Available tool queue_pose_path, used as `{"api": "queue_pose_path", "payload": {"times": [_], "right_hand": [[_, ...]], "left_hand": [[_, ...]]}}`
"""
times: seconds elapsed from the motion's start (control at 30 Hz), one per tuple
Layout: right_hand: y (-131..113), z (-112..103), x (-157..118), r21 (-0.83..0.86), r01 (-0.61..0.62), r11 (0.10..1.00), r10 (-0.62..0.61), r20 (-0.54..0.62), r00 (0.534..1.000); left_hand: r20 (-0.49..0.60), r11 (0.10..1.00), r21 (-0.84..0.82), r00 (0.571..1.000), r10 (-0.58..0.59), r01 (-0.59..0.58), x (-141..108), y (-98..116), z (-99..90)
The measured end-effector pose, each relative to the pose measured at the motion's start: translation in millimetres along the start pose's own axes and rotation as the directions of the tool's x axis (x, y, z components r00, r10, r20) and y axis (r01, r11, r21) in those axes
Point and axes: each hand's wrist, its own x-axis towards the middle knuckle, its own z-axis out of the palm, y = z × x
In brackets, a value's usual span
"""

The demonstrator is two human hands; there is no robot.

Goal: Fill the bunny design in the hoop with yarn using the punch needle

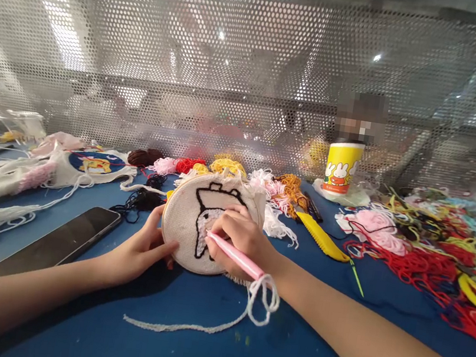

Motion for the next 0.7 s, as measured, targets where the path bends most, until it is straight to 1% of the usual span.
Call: {"api": "queue_pose_path", "payload": {"times": [0.2, 0.33, 0.47, 0.7], "right_hand": [[-7.7, -12.3, 10.9, 0.061, -0.082, 0.995, 0.079, 0.058, 0.995], [-8.6, -14.9, 10.0, 0.083, -0.128, 0.988, 0.123, 0.057, 0.991], [-7.2, -15.1, 6.8, 0.14, -0.18, 0.974, 0.173, 0.06, 0.983], [-6.1, -15.6, 5.1, 0.192, -0.22, 0.956, 0.217, 0.038, 0.975]], "left_hand": [[0.007, 1.0, 0.005, 1.0, -0.021, 0.021, -0.1, 0.8, 0.5], [0.014, 0.999, 0.031, 1.0, -0.023, 0.023, 0.3, 0.7, 1.0], [-0.008, 0.998, 0.062, 1.0, -0.025, 0.026, 0.5, 1.3, 2.5], [-0.009, 0.996, 0.084, 0.999, -0.035, 0.036, 0.0, 0.0, 3.2]]}}
